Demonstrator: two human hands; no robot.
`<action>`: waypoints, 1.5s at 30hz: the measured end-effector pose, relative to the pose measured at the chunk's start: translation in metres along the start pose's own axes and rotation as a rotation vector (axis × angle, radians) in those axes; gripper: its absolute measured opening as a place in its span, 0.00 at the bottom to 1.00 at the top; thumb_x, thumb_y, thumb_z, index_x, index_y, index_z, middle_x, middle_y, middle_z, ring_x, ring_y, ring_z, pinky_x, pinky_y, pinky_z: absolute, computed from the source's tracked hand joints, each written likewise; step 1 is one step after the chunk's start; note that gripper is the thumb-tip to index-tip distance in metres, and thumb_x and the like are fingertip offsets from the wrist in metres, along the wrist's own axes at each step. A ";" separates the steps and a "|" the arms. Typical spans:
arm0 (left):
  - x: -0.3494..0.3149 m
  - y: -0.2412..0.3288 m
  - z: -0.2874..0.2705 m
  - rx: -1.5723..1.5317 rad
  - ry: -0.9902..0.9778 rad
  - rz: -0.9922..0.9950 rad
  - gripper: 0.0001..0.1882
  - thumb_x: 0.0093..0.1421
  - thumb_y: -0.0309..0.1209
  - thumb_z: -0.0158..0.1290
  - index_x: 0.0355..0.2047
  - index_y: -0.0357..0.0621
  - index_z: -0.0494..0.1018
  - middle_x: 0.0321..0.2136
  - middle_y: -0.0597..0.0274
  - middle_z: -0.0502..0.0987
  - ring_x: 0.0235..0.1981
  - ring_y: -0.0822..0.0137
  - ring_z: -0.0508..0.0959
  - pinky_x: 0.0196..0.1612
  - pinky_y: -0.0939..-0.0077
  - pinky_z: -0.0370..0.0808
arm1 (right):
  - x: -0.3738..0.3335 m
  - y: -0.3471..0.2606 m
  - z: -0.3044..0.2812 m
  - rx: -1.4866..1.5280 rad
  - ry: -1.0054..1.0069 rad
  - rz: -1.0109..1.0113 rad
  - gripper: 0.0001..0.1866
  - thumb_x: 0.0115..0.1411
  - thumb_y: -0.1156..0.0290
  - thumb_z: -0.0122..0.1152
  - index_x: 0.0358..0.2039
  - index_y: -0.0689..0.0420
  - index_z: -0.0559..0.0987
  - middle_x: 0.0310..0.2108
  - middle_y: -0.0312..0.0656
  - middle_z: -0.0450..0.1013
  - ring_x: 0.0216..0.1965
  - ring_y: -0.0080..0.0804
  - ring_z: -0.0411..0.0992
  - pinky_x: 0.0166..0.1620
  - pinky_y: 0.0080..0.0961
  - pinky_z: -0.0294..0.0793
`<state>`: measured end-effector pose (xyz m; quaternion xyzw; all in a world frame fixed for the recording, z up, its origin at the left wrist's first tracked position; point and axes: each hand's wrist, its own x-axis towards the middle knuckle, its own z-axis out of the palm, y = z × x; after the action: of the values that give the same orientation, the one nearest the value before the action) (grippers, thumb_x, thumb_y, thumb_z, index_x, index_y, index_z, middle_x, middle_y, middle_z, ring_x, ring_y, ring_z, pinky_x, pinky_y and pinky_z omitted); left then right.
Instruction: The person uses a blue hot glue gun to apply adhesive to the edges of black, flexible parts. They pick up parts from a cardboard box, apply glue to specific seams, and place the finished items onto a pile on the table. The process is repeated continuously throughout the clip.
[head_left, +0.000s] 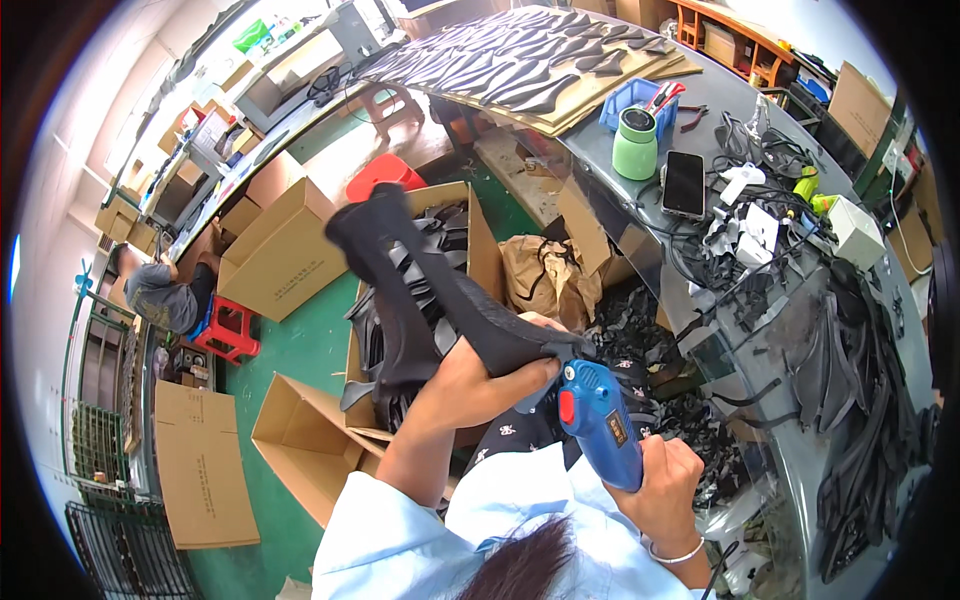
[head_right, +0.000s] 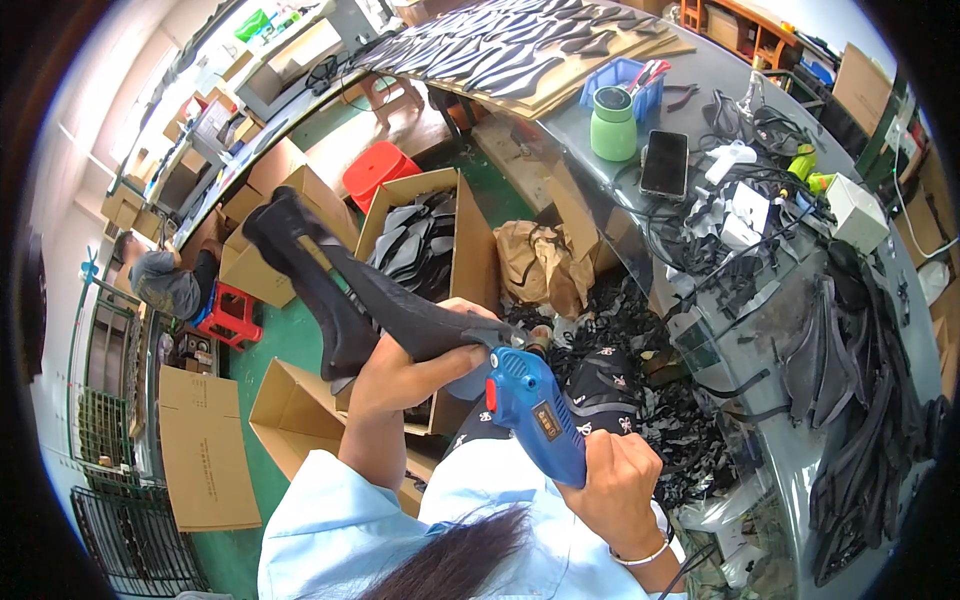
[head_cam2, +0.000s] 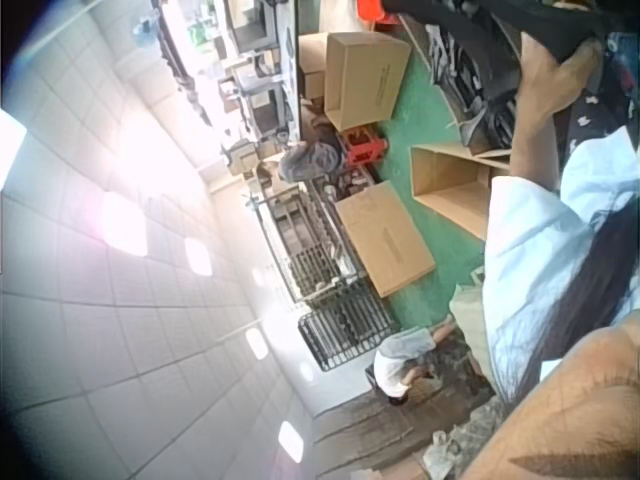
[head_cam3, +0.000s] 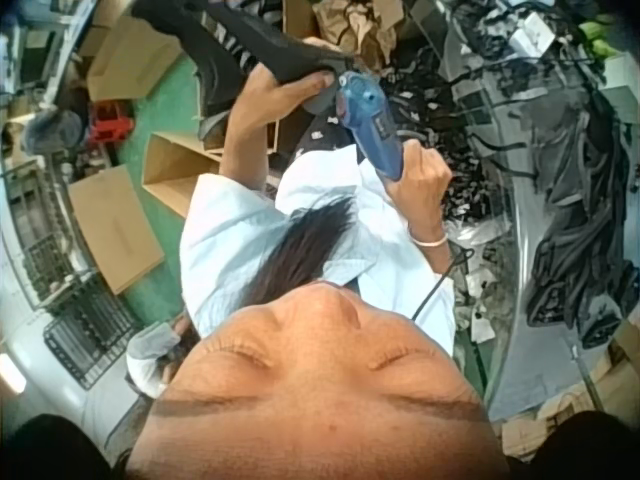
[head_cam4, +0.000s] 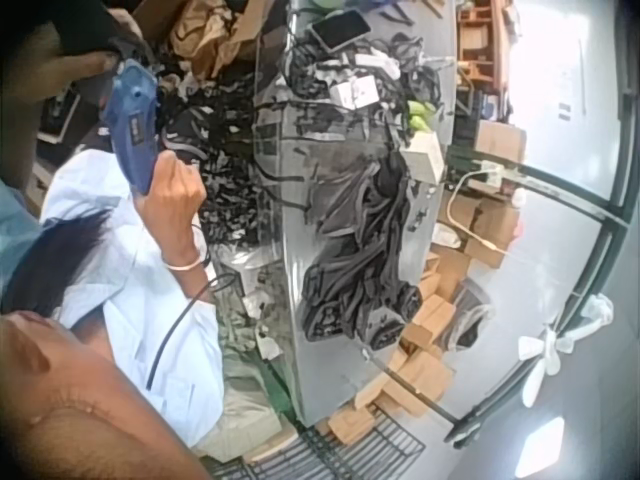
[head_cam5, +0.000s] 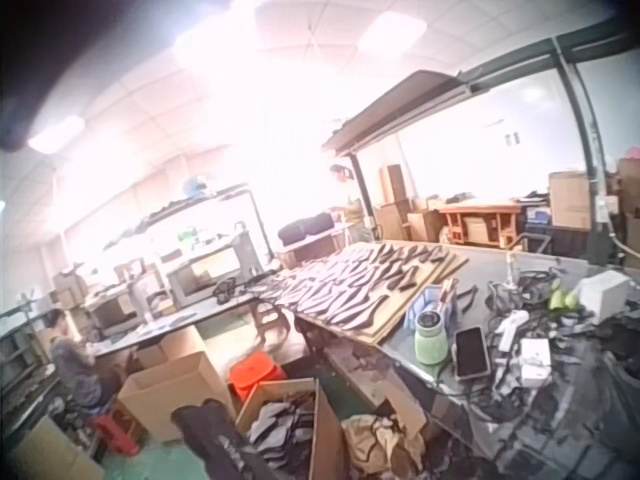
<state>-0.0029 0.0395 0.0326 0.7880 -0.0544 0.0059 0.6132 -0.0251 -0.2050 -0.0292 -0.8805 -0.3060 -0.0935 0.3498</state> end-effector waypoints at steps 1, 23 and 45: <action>-0.001 -0.004 -0.002 0.037 -0.007 0.014 0.14 0.52 0.19 0.52 0.41 0.34 0.74 0.29 0.65 0.76 0.32 0.77 0.73 0.37 0.80 0.70 | 0.001 0.000 0.000 0.014 0.000 -0.022 0.20 0.37 0.66 0.72 0.21 0.58 0.67 0.14 0.43 0.64 0.16 0.42 0.65 0.24 0.34 0.63; 0.009 -0.072 0.047 0.172 0.074 0.362 0.14 0.52 0.20 0.54 0.40 0.38 0.75 0.35 0.59 0.77 0.35 0.65 0.76 0.40 0.74 0.72 | 0.007 -0.017 -0.003 0.410 -0.021 -0.012 0.23 0.38 0.61 0.76 0.20 0.58 0.68 0.13 0.41 0.65 0.14 0.38 0.67 0.20 0.29 0.65; 0.011 -0.063 0.071 -1.084 0.270 0.340 0.22 0.63 0.32 0.49 0.55 0.44 0.59 0.43 0.49 0.72 0.37 0.60 0.77 0.39 0.71 0.76 | 0.016 -0.024 -0.004 0.492 -0.144 -0.052 0.20 0.36 0.70 0.73 0.26 0.60 0.70 0.19 0.43 0.69 0.19 0.41 0.70 0.25 0.31 0.69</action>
<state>0.0097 -0.0145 -0.0446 0.3342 -0.0967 0.1760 0.9209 -0.0262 -0.1869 -0.0066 -0.7651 -0.3663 0.0376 0.5283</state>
